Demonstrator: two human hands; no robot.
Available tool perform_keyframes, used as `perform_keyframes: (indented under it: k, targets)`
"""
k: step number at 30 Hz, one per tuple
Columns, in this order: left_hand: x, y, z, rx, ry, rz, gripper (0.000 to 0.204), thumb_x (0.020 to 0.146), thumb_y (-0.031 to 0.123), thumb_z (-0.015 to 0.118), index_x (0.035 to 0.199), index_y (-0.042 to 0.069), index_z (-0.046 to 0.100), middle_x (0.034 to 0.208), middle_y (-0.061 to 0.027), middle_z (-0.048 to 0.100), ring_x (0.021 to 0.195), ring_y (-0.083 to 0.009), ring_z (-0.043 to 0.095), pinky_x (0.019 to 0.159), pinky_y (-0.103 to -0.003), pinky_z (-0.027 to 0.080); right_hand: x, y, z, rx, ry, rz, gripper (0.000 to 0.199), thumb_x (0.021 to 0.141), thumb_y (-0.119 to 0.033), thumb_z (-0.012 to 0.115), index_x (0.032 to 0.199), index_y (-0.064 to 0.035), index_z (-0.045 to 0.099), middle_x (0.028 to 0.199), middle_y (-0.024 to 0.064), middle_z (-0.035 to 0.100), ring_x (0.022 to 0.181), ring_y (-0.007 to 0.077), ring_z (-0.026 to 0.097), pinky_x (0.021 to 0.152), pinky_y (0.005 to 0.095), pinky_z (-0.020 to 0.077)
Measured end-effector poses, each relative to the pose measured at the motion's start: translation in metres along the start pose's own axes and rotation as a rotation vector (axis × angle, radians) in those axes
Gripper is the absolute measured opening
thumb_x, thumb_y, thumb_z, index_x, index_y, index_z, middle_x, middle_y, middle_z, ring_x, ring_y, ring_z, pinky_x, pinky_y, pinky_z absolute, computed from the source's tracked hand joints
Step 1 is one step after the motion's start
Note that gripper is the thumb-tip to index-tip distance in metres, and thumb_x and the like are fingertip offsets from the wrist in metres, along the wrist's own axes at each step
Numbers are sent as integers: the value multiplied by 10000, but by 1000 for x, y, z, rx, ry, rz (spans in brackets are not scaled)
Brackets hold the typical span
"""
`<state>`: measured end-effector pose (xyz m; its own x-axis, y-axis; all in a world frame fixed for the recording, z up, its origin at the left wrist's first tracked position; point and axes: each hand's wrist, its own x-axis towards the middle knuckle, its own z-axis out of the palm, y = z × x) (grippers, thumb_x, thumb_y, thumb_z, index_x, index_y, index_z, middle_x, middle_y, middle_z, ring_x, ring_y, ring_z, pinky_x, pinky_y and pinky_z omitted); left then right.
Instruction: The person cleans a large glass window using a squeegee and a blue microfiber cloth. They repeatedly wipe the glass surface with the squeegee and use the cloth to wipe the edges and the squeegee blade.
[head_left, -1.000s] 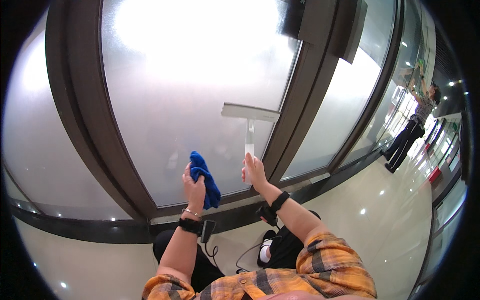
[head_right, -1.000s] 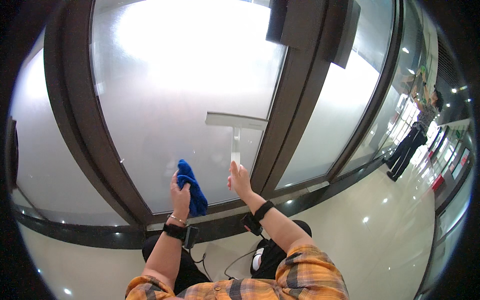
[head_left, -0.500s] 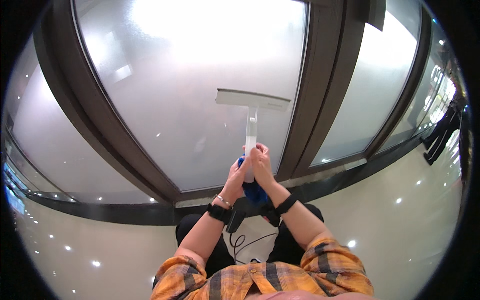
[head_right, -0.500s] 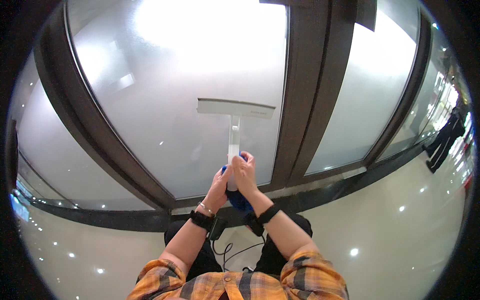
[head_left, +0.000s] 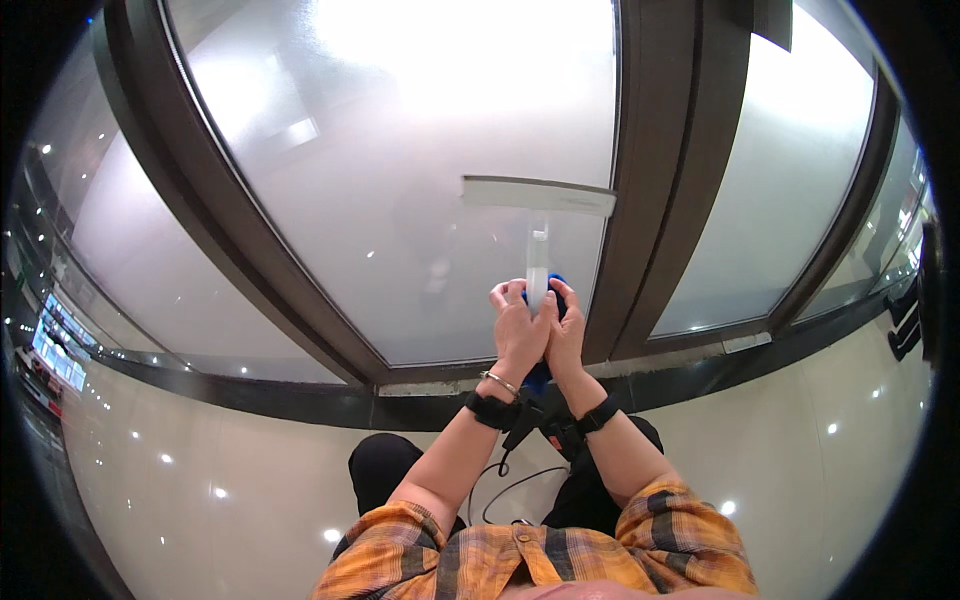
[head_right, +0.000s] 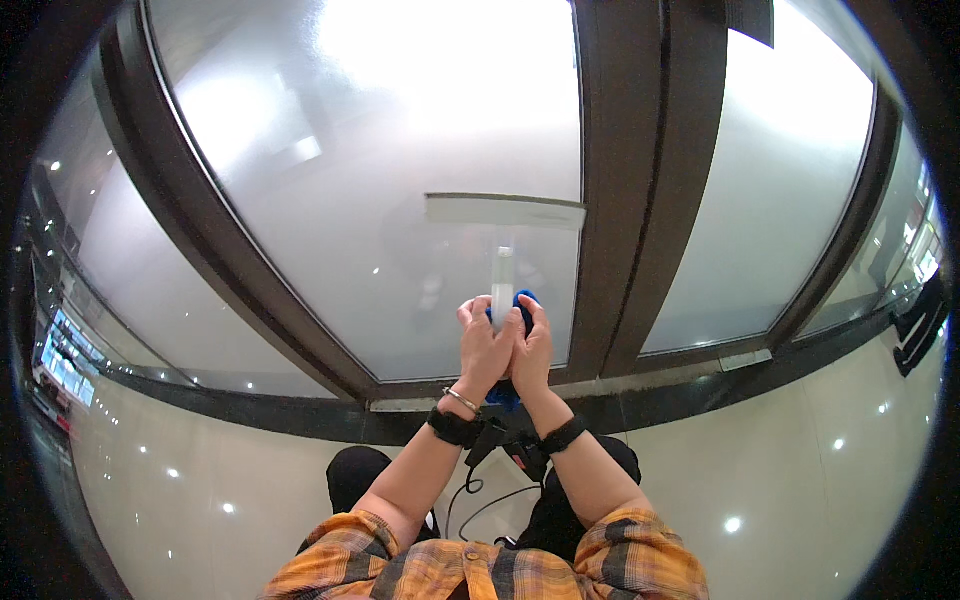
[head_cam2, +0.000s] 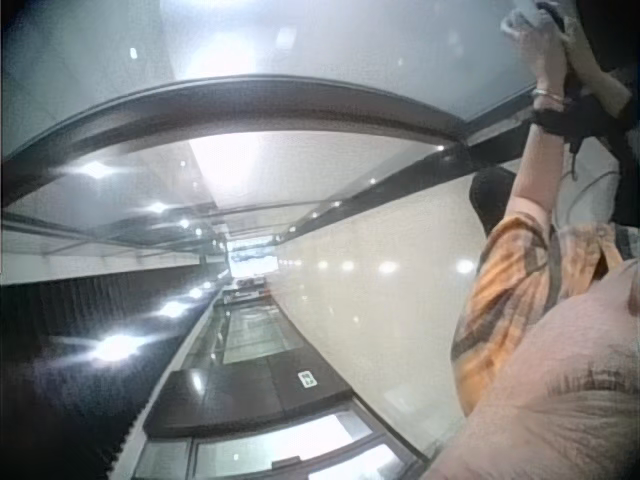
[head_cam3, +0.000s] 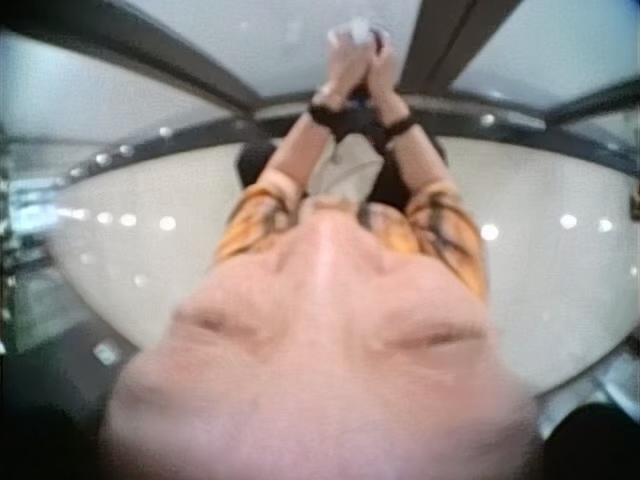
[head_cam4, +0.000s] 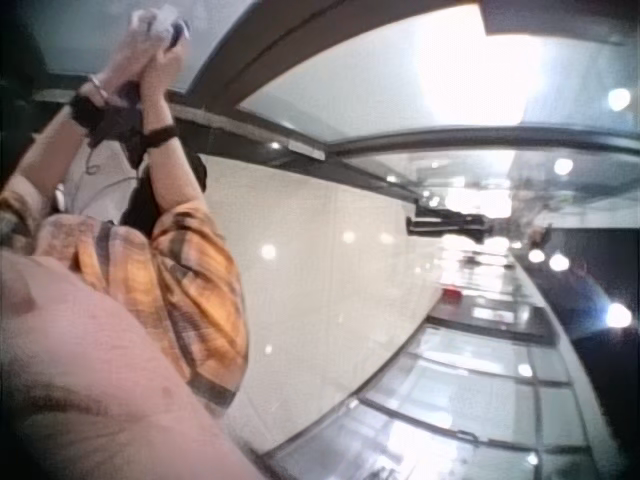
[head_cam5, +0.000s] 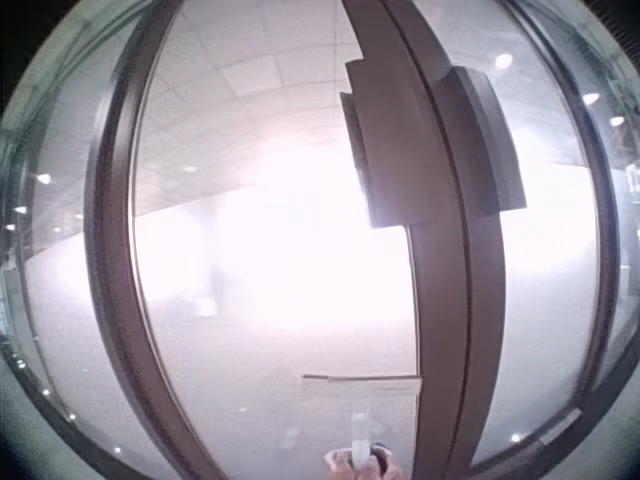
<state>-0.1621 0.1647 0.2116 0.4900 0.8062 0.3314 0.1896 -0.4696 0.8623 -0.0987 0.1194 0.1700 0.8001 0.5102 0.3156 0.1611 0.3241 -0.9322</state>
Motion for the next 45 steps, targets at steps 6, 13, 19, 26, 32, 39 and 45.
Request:
perform_keyframes:
  k: [6, 13, 19, 26, 32, 39, 45]
  targets:
    - [10, 7, -6, 143, 229, 241, 379, 897, 349, 580, 1048, 3, 545, 1078, -193, 520, 999, -371, 556, 813, -458, 468, -4, -28, -8, -275, 310, -207, 234, 892, -11, 552, 1121, -2, 602, 1088, 126, 633, 1026, 221, 591, 928, 315, 446]
    - [101, 95, -102, -156, 180, 220, 302, 965, 304, 522, 872, 27, 448, 560, -54, 533, 372, -151, 516, 346, -296, 425, 14, -19, -41, -113, 483, -68, 252, 917, -49, 535, 1162, -7, 577, 1149, 122, 609, 1067, 248, 580, 956, 338, 430]
    - [187, 245, -187, -32, 276, 310, 399, 966, 271, 501, 949, -122, 437, 661, -143, 563, 450, -213, 603, 375, -314, 495, 4, -34, -37, -70, 391, -57, 249, 925, -46, 531, 1167, -11, 575, 1144, 111, 608, 1056, 229, 577, 960, 327, 424]
    - [141, 162, -132, -98, 173, 318, 307, 975, 213, 476, 1161, -1, 358, 689, -90, 559, 419, -152, 530, 362, -291, 463, 6, -36, -42, -13, 414, -55, 251, 939, -50, 525, 1182, -11, 572, 1152, 106, 604, 1049, 211, 574, 945, 316, 431]
    - [48, 0, -86, -155, -8, 78, 466, 974, 326, 481, 1328, 84, 300, 627, -58, 524, 403, -141, 513, 348, -283, 424, 8, -34, -47, -24, 414, -37, 255, 940, -50, 525, 1188, -14, 572, 1155, 102, 601, 1044, 203, 573, 933, 313, 433]
    - [169, 134, -181, -155, 224, 287, 458, 958, 406, 503, 953, -38, 391, 548, -67, 477, 335, -181, 491, 321, -310, 420, 8, -35, -50, -37, 364, -6, 256, 944, -55, 520, 1194, -26, 572, 1153, 91, 599, 1034, 196, 572, 932, 310, 426]
    - [190, 202, -193, -323, 233, 290, 390, 985, 368, 458, 927, -12, 390, 573, -76, 493, 402, -174, 536, 325, -300, 455, 0, -34, -47, 126, 405, 83, 262, 953, -70, 512, 1207, -34, 561, 1157, 82, 600, 1023, 188, 574, 916, 309, 440]
